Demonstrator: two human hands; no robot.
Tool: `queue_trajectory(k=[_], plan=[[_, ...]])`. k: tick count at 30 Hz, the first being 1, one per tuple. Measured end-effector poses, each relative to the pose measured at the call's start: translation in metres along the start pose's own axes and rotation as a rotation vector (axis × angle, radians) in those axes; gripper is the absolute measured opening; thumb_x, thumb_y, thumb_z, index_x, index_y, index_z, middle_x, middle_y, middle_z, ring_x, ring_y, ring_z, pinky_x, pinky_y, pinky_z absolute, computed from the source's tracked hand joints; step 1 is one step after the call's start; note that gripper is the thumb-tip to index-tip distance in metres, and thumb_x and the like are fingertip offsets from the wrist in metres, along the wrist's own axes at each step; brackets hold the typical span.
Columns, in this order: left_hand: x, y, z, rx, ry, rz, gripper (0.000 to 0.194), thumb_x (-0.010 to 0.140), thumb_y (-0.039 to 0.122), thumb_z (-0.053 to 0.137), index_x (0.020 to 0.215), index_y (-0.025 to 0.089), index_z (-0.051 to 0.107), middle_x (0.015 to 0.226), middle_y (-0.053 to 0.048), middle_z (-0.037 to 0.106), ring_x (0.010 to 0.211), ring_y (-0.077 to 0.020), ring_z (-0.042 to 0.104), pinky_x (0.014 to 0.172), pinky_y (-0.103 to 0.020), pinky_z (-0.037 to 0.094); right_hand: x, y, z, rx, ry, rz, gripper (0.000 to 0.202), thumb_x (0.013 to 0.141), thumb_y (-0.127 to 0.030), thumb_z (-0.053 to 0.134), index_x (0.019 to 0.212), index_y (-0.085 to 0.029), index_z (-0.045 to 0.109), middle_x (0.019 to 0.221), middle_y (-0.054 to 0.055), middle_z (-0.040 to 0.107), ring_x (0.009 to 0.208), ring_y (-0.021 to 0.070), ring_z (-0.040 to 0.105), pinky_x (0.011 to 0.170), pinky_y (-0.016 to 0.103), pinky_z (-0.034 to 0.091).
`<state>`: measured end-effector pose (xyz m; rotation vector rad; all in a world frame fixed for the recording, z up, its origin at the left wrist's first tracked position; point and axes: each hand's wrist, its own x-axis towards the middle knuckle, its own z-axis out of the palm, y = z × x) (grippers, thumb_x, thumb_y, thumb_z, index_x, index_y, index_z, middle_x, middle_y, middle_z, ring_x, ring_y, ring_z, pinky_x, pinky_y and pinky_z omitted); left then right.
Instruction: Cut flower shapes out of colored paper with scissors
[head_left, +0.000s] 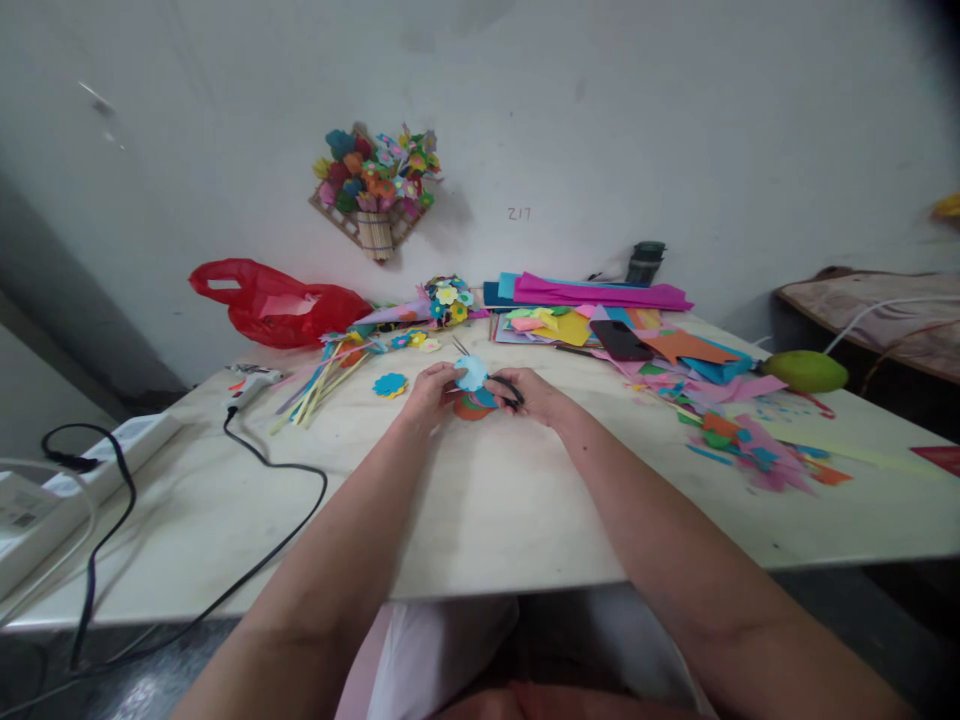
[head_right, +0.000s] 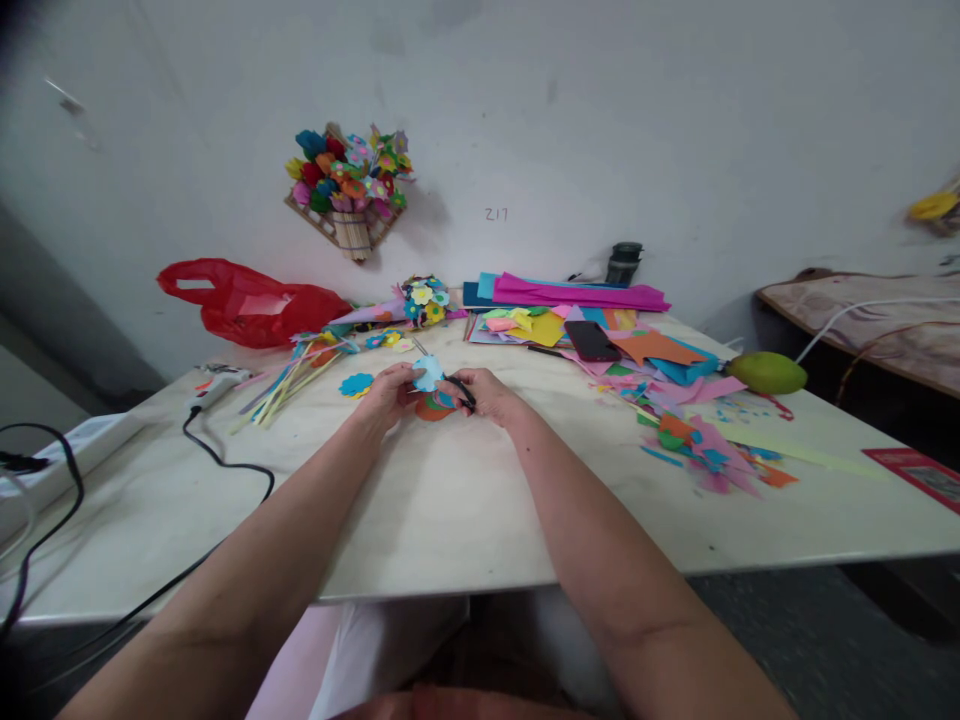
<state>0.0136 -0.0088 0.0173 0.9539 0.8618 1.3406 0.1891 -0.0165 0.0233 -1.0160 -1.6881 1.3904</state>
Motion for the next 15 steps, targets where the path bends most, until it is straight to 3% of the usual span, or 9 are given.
queue_trajectory(k=[15], plan=[[0.0025,0.0007,-0.0042,0.059,0.02,0.025,0.021,0.053,0.021,0.072,0.062,0.015,0.054,0.06,0.0,0.059,0.056,-0.0118,0.057,0.055,-0.025,0.048,-0.0002,-0.0016,0.0011,0.01,0.019,0.023,0.026,0.069,-0.038,0.065,0.069,-0.014,0.054,0.047,-0.005,0.049,0.034,0.0045,0.039,0.032,0.017,0.025]])
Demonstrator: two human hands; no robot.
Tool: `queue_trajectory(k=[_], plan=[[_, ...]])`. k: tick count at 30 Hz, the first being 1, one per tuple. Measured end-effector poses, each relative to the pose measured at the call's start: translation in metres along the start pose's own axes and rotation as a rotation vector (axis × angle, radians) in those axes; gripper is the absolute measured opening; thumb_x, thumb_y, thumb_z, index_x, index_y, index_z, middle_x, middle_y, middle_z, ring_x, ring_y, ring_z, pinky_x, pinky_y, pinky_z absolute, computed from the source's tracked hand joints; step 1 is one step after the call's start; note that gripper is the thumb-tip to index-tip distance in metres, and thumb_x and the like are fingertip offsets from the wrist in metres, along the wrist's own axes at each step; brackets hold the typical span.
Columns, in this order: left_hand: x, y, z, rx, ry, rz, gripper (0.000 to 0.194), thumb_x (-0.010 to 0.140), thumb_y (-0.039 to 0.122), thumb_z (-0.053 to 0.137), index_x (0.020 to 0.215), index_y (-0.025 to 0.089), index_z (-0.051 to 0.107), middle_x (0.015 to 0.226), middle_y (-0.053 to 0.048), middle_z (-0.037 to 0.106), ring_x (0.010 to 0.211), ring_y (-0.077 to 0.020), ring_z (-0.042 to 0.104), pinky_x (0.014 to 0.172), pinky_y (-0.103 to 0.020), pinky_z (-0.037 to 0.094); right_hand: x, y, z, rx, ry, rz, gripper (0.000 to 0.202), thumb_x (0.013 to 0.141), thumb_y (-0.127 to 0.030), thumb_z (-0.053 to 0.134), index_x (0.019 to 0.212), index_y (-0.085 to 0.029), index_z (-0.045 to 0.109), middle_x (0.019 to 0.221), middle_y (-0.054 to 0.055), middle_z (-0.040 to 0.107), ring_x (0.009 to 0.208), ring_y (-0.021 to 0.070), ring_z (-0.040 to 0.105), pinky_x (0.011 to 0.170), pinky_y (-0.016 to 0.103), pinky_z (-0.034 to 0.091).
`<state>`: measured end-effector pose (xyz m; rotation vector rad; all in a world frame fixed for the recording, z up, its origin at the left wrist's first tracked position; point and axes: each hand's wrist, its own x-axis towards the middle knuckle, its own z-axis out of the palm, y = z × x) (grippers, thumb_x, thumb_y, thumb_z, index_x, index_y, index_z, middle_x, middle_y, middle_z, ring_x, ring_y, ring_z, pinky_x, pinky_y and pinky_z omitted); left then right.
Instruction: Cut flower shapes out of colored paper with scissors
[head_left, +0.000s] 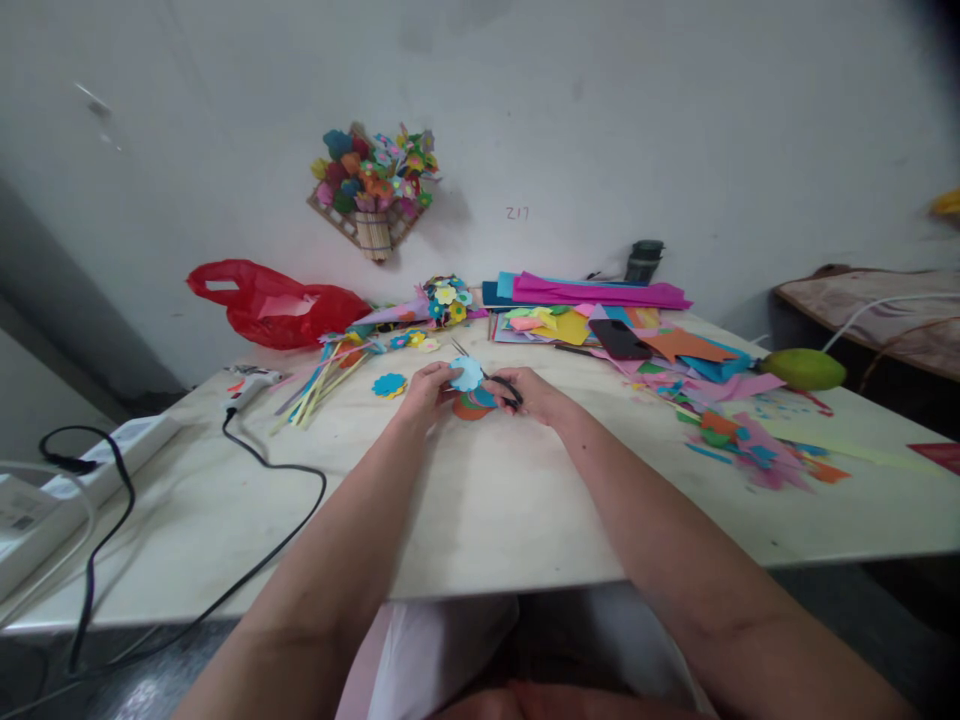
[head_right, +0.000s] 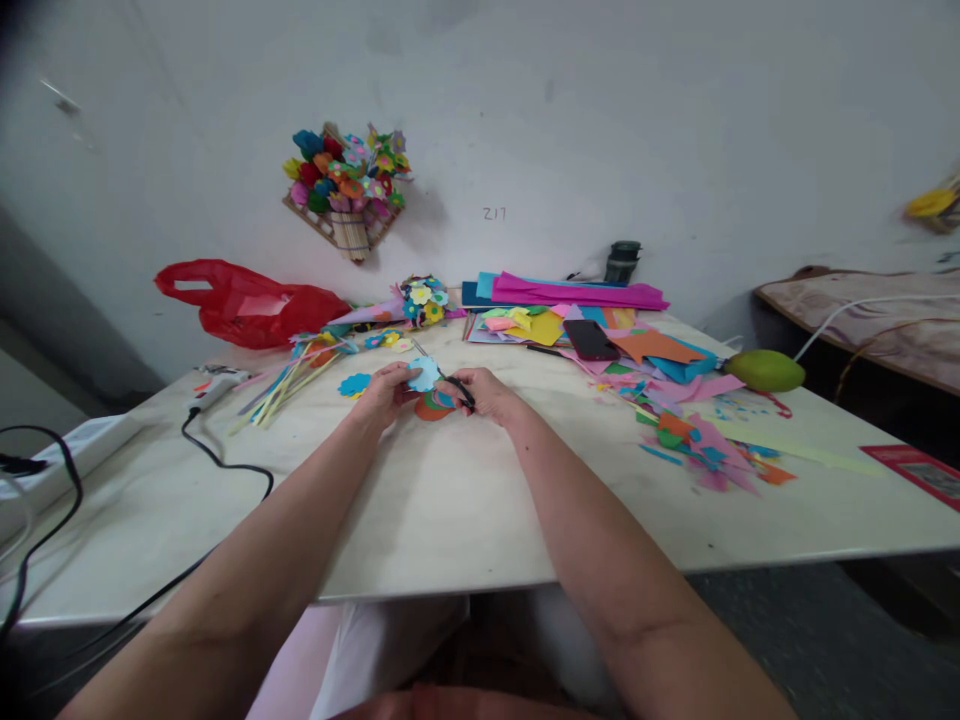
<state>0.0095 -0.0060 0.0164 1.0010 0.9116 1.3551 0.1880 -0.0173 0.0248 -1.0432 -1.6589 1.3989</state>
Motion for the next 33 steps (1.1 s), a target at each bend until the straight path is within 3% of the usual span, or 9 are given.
queue_trajectory(k=[7,11,14,22,33], plan=[[0.0,0.001,-0.002,0.03,0.016,0.01,0.022,0.052,0.021,0.073,0.062,0.014,0.054,0.059,0.0,0.058,0.056,-0.0117,0.057,0.057,-0.025,0.049,0.005,0.007,-0.002,0.03,0.007,-0.022,0.027,0.068,-0.038,0.067,0.071,-0.013,0.057,0.046,-0.004,0.049,0.034,0.0042,0.038,0.034,0.017,0.028],[0.001,0.0,-0.005,0.082,-0.003,0.036,0.022,0.052,0.022,0.073,0.061,0.014,0.055,0.057,0.0,0.058,0.055,-0.0115,0.056,0.059,-0.026,0.049,0.006,0.009,-0.009,0.019,0.073,-0.034,0.027,0.07,-0.039,0.065,0.076,-0.014,0.058,0.05,-0.003,0.052,0.035,0.0051,0.042,0.031,0.017,0.025],[0.0,0.0,-0.005,0.114,-0.04,0.04,0.022,0.051,0.023,0.074,0.061,0.014,0.056,0.057,0.001,0.057,0.055,-0.0114,0.056,0.057,-0.024,0.048,0.005,0.008,-0.014,0.002,0.121,-0.073,0.027,0.071,-0.038,0.065,0.078,-0.014,0.059,0.057,0.001,0.059,0.037,0.0062,0.046,0.03,0.017,0.022],[-0.006,0.001,-0.001,0.161,-0.196,-0.011,0.022,0.051,0.022,0.075,0.059,0.013,0.056,0.053,0.001,0.056,0.049,-0.0088,0.053,0.05,-0.02,0.042,0.008,0.007,-0.016,0.11,0.202,-0.086,0.038,0.06,-0.028,0.073,0.091,-0.015,0.056,0.065,0.001,0.064,0.046,0.0093,0.055,0.036,0.017,0.028],[-0.01,0.001,0.002,0.253,-0.237,-0.064,0.021,0.051,0.023,0.074,0.058,0.013,0.057,0.051,0.0,0.056,0.047,-0.0114,0.053,0.048,-0.023,0.041,0.008,0.006,-0.014,0.13,0.176,-0.125,0.035,0.061,-0.024,0.071,0.091,-0.015,0.057,0.06,-0.001,0.061,0.048,0.0092,0.053,0.039,0.018,0.03]])
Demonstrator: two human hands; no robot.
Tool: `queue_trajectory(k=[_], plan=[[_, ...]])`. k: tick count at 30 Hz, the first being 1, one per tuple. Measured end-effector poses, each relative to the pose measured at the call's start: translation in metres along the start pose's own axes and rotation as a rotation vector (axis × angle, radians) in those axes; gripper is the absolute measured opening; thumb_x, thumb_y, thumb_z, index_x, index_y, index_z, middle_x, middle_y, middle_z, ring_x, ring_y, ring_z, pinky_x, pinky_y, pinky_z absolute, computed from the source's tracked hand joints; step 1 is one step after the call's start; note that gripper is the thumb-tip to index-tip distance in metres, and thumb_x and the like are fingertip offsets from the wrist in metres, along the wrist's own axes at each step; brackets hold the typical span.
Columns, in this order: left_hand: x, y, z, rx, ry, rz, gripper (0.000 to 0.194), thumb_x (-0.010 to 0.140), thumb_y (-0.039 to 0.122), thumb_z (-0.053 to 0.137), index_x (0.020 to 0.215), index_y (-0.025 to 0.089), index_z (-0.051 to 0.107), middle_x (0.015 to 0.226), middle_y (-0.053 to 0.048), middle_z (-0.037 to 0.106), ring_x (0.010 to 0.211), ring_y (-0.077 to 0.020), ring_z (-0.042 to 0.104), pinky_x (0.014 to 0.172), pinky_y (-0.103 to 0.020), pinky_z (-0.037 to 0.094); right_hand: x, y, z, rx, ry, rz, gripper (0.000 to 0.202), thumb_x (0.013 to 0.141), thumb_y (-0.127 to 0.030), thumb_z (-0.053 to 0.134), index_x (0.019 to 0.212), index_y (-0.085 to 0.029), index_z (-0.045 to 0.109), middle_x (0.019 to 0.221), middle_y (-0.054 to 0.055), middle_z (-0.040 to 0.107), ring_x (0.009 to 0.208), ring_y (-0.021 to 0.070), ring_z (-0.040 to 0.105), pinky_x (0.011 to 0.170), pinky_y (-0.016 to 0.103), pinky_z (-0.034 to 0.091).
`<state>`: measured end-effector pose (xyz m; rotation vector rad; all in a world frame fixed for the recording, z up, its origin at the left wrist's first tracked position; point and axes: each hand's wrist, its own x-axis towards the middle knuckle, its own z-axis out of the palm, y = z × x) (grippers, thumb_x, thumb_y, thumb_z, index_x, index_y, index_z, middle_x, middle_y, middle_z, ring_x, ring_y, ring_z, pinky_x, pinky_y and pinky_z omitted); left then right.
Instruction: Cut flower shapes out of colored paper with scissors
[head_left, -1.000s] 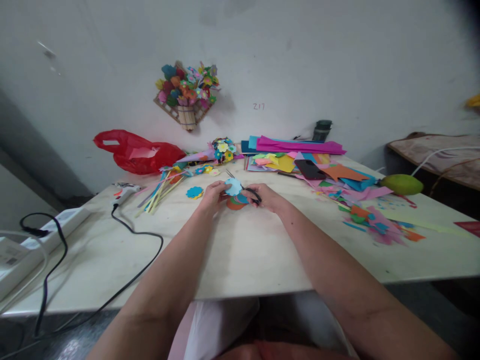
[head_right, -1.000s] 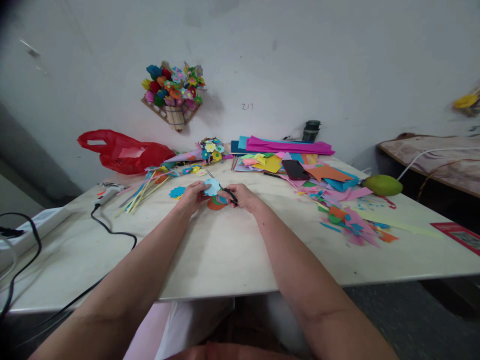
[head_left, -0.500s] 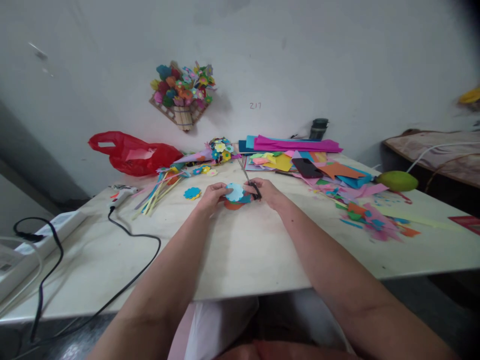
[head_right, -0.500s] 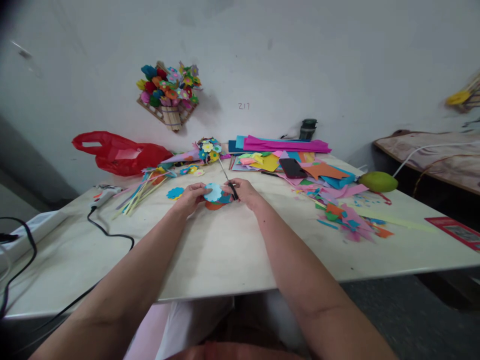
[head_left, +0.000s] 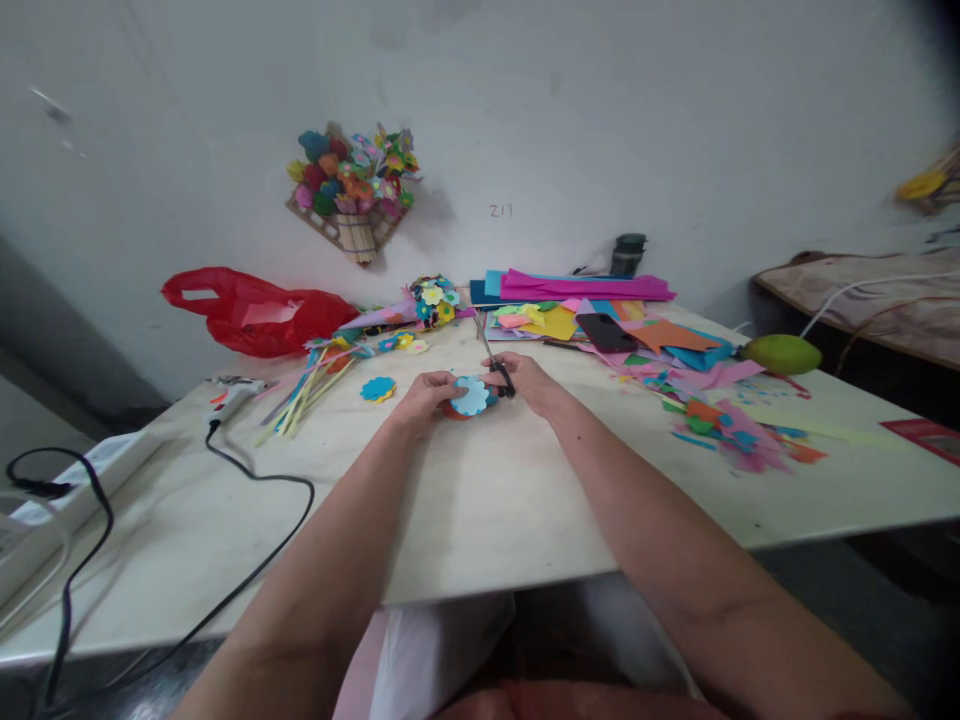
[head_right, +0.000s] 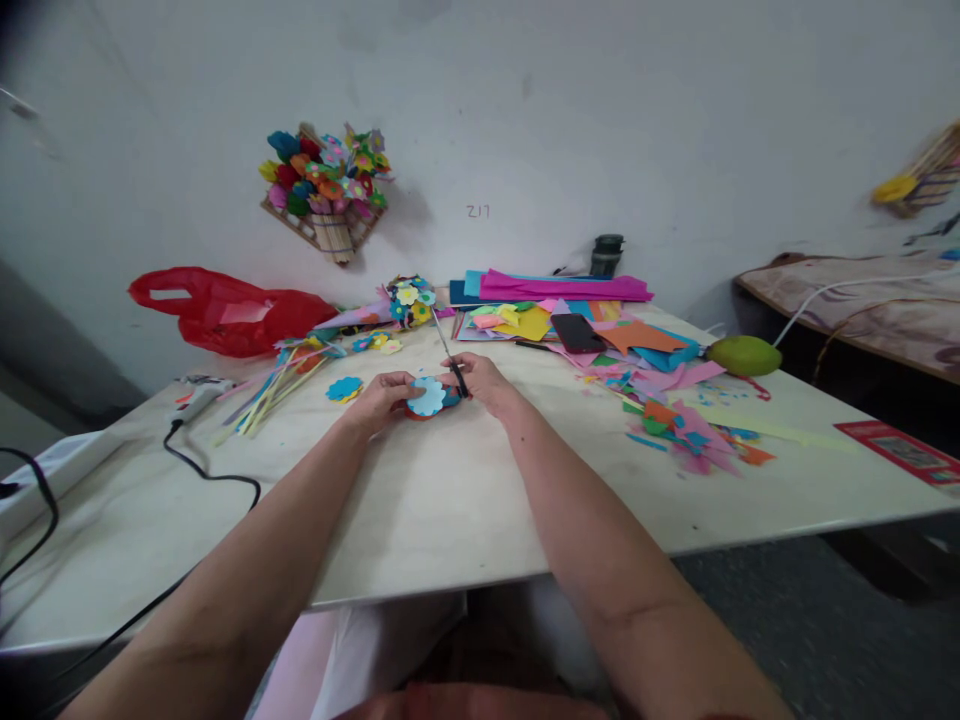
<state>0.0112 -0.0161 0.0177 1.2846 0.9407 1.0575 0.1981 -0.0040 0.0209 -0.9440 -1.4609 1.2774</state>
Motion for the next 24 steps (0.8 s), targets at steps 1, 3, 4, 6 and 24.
queue_trajectory(k=[1,3,4,6,24], plan=[[0.0,0.0,0.0,0.003,0.004,0.004,0.021,0.051,0.023,0.074,0.058,0.013,0.057,0.051,0.0,0.056,0.047,-0.0113,0.053,0.048,-0.023,0.041,0.0,0.0,0.0,-0.008,-0.001,0.005,0.035,0.061,-0.024,0.071,0.092,-0.015,0.057,0.061,-0.001,0.061,0.048,0.0094,0.054,0.038,0.018,0.029],[0.0,0.0,0.0,0.011,0.008,0.015,0.021,0.051,0.023,0.074,0.058,0.012,0.057,0.052,-0.001,0.057,0.048,-0.0112,0.053,0.048,-0.023,0.041,0.0,0.0,0.0,-0.018,-0.002,0.023,0.037,0.06,-0.023,0.071,0.093,-0.015,0.057,0.059,-0.001,0.061,0.048,0.0101,0.054,0.038,0.017,0.028],[0.0,0.0,0.0,0.014,0.003,0.016,0.02,0.051,0.022,0.074,0.058,0.012,0.058,0.052,-0.001,0.057,0.048,-0.0113,0.054,0.049,-0.023,0.041,0.0,0.0,0.001,-0.016,-0.005,0.03,0.038,0.059,-0.021,0.072,0.093,-0.015,0.057,0.058,-0.002,0.06,0.048,0.0103,0.055,0.038,0.018,0.03],[0.0,0.0,0.0,0.01,-0.014,0.01,0.02,0.051,0.021,0.074,0.058,0.012,0.058,0.052,-0.001,0.057,0.048,-0.0117,0.054,0.049,-0.023,0.042,0.0,0.001,0.002,0.0,-0.021,0.04,0.038,0.058,-0.018,0.072,0.092,-0.015,0.057,0.058,-0.002,0.06,0.049,0.0101,0.055,0.042,0.018,0.034],[0.001,-0.005,0.002,0.055,-0.108,-0.029,0.018,0.054,0.022,0.073,0.058,0.014,0.058,0.051,0.0,0.057,0.046,-0.0112,0.052,0.048,-0.024,0.038,-0.006,-0.007,0.013,0.033,-0.044,0.031,0.03,0.055,-0.006,0.064,0.083,-0.014,0.057,0.057,-0.005,0.058,0.051,0.0082,0.051,0.052,0.021,0.04]])
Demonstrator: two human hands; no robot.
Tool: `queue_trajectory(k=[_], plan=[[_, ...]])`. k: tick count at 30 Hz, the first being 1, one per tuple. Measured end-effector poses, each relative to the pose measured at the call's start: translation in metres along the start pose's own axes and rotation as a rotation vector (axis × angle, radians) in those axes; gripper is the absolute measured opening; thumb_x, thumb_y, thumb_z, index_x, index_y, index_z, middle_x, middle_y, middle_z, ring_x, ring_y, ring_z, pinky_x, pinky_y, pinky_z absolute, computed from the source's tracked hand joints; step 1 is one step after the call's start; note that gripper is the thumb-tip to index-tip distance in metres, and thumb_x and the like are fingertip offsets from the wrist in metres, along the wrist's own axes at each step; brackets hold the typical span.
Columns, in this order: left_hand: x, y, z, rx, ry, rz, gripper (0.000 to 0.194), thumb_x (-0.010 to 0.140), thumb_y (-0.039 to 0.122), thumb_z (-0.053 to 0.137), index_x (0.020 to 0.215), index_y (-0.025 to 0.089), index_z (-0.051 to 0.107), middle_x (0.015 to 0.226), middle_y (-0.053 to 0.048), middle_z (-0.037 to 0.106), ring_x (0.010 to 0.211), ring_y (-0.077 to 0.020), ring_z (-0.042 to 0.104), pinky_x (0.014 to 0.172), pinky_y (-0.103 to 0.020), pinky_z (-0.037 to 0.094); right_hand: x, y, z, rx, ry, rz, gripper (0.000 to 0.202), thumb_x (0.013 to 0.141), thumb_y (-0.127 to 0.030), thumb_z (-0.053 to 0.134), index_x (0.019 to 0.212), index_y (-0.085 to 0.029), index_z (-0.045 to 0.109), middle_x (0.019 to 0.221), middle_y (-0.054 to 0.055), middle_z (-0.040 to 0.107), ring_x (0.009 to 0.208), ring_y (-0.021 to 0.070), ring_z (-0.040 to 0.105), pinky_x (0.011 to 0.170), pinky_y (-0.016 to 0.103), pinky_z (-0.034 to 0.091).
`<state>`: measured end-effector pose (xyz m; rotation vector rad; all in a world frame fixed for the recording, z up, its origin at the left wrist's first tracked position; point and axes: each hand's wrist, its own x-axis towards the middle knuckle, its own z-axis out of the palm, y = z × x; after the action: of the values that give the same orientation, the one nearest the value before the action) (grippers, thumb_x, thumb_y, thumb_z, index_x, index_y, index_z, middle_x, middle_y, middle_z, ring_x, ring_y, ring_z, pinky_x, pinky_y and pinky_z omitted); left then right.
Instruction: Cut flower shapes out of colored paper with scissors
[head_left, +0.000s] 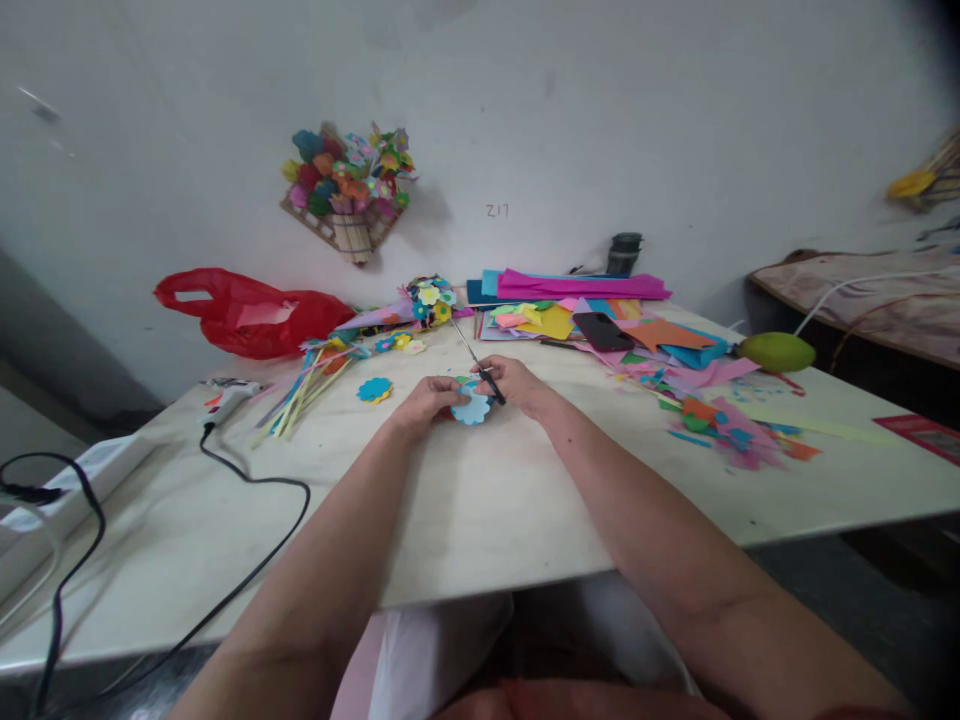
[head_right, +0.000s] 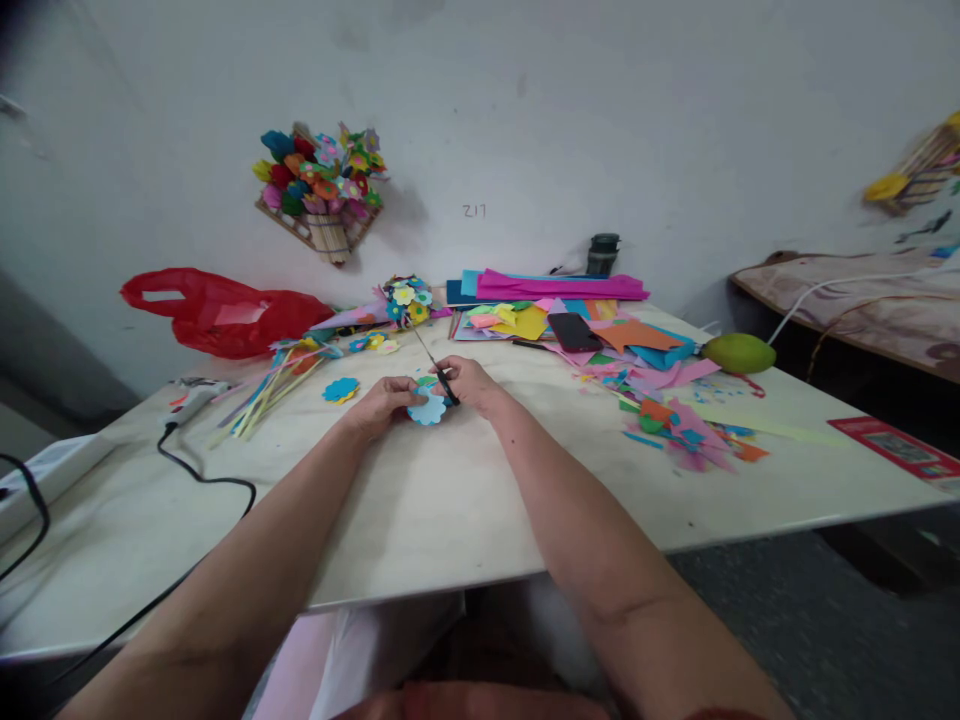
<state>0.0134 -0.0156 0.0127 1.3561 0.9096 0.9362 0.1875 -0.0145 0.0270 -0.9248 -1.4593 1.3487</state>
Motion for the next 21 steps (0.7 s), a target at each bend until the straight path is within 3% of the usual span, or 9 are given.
queue_trajectory(k=[12,18,21], plan=[[0.001,0.003,0.003,-0.092,0.127,0.086,0.022,0.052,0.021,0.073,0.07,0.011,0.066,0.062,-0.005,0.064,0.057,-0.0141,0.058,0.06,-0.027,0.045,0.002,0.002,0.007,-0.002,0.09,0.048,0.033,0.053,-0.011,0.07,0.084,-0.015,0.058,0.055,-0.006,0.055,0.049,0.0083,0.051,0.047,0.02,0.04],[0.001,0.004,0.001,-0.093,0.172,0.101,0.022,0.052,0.021,0.073,0.069,0.01,0.066,0.065,-0.007,0.065,0.059,-0.0158,0.06,0.063,-0.029,0.048,0.002,0.001,0.0,-0.084,0.093,0.073,0.033,0.059,-0.021,0.07,0.089,-0.017,0.056,0.058,-0.002,0.059,0.048,0.0103,0.055,0.035,0.016,0.025],[0.001,0.004,-0.001,-0.111,0.208,0.121,0.023,0.053,0.022,0.074,0.071,0.011,0.066,0.067,-0.006,0.066,0.061,-0.0152,0.06,0.066,-0.028,0.049,0.004,0.004,-0.006,-0.127,0.073,0.071,0.029,0.063,-0.026,0.07,0.087,-0.016,0.057,0.056,-0.001,0.059,0.043,0.0084,0.052,0.033,0.016,0.025]])
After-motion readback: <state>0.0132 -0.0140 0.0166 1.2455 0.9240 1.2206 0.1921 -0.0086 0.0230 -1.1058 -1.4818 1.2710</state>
